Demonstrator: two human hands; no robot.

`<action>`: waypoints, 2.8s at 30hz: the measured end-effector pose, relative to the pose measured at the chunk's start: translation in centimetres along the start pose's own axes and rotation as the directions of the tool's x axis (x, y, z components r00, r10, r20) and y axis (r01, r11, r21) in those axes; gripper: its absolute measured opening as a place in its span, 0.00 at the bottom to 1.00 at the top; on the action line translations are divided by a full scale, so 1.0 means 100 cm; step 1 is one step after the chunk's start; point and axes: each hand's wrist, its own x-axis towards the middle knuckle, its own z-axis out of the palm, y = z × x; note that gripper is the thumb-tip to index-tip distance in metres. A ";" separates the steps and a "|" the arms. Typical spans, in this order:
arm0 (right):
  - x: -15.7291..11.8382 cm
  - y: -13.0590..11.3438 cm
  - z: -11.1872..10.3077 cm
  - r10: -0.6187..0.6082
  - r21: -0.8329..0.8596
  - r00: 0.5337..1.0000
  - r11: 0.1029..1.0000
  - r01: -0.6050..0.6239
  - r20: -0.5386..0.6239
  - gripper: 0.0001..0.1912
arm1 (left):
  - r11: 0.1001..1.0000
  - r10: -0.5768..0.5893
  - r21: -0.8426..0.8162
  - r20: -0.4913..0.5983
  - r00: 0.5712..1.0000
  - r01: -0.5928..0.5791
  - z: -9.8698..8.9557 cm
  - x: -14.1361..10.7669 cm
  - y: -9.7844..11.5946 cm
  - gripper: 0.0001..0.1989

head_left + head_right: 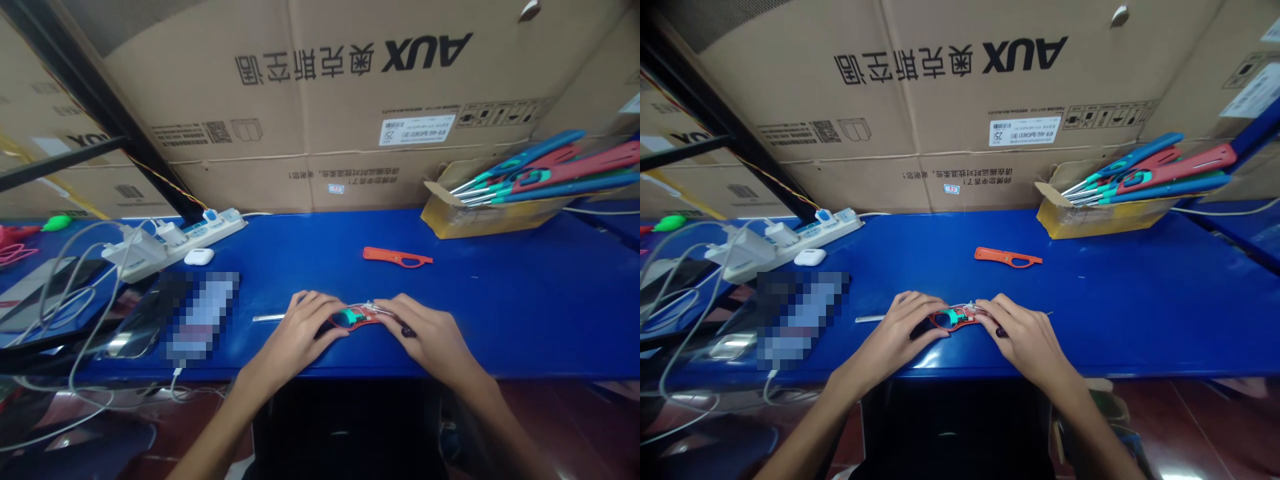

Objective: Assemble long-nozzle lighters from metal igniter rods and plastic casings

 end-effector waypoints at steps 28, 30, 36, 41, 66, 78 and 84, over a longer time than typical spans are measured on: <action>0.002 0.011 -0.007 -0.034 0.042 0.989 0.999 0.028 0.147 0.22 | 1.000 -0.008 -0.002 0.018 1.000 0.008 -0.002 0.002 0.002 0.13; 0.004 0.013 -0.009 -0.047 0.038 0.985 0.998 0.042 0.163 0.22 | 1.000 0.000 0.009 0.016 1.000 0.000 -0.001 0.003 0.002 0.13; 0.016 0.018 -0.021 -0.158 0.044 0.943 0.987 0.152 0.292 0.19 | 1.000 -0.002 0.011 0.021 1.000 0.002 -0.001 0.003 0.001 0.13; 0.023 0.019 -0.022 -0.227 0.009 0.916 0.971 0.238 0.329 0.23 | 1.000 -0.007 -0.003 0.023 1.000 0.007 -0.001 0.003 0.000 0.12; -0.003 0.047 -0.044 0.087 -0.259 0.995 0.963 -0.069 0.058 0.20 | 0.999 -0.033 0.020 -0.012 0.999 0.033 -0.005 0.001 0.002 0.22; 0.107 0.073 -0.023 0.148 -0.309 0.925 0.950 -0.035 0.349 0.21 | 0.978 -0.156 0.075 -0.367 0.917 0.196 -0.009 -0.011 -0.016 0.10; 0.144 0.035 -0.031 0.034 -0.246 0.912 0.967 0.074 0.408 0.24 | 0.976 -0.217 -0.080 -0.458 0.862 0.203 -0.013 -0.013 -0.015 0.09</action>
